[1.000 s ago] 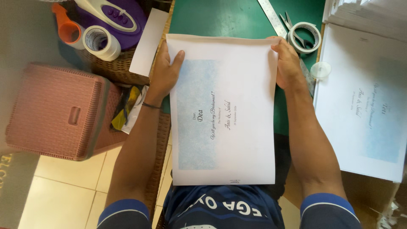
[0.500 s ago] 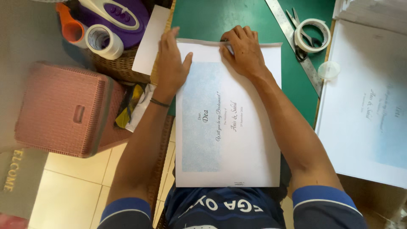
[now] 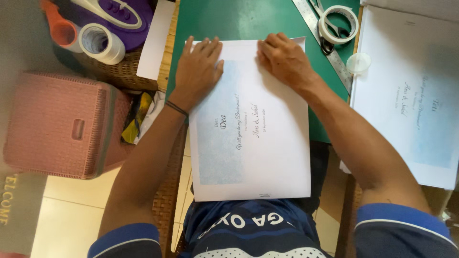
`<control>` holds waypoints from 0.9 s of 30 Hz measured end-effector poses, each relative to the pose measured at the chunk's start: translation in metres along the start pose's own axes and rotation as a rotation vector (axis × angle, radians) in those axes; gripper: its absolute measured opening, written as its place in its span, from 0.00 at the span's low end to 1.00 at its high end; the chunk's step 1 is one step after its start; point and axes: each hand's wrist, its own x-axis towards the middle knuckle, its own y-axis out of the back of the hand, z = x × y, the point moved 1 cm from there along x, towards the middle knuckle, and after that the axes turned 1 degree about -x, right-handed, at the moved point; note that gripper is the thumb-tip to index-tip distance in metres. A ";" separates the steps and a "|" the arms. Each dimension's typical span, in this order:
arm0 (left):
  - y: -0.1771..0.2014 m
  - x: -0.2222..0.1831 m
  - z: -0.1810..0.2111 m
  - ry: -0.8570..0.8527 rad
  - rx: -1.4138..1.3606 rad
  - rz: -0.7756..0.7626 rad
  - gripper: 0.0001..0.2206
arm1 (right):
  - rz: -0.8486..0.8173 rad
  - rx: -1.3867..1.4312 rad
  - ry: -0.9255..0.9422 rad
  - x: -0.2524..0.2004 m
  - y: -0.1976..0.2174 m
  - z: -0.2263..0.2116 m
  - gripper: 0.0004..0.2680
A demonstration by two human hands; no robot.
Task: The person applies adhesive tape to the edge of a paper sheet, removes the backing, and then uses a metal ruler to guide folding and press the seam to assemble paper folders.
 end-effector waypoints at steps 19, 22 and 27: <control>0.040 -0.032 0.018 0.548 -0.093 -0.045 0.37 | -0.345 0.243 -0.183 0.040 0.006 -0.047 0.33; 0.043 -0.033 0.013 0.520 -0.248 0.163 0.37 | -0.491 0.193 -0.302 0.075 0.028 -0.032 0.30; 0.039 -0.042 0.001 0.420 -0.857 0.506 0.30 | -0.117 -0.052 -0.126 0.100 0.065 -0.011 0.06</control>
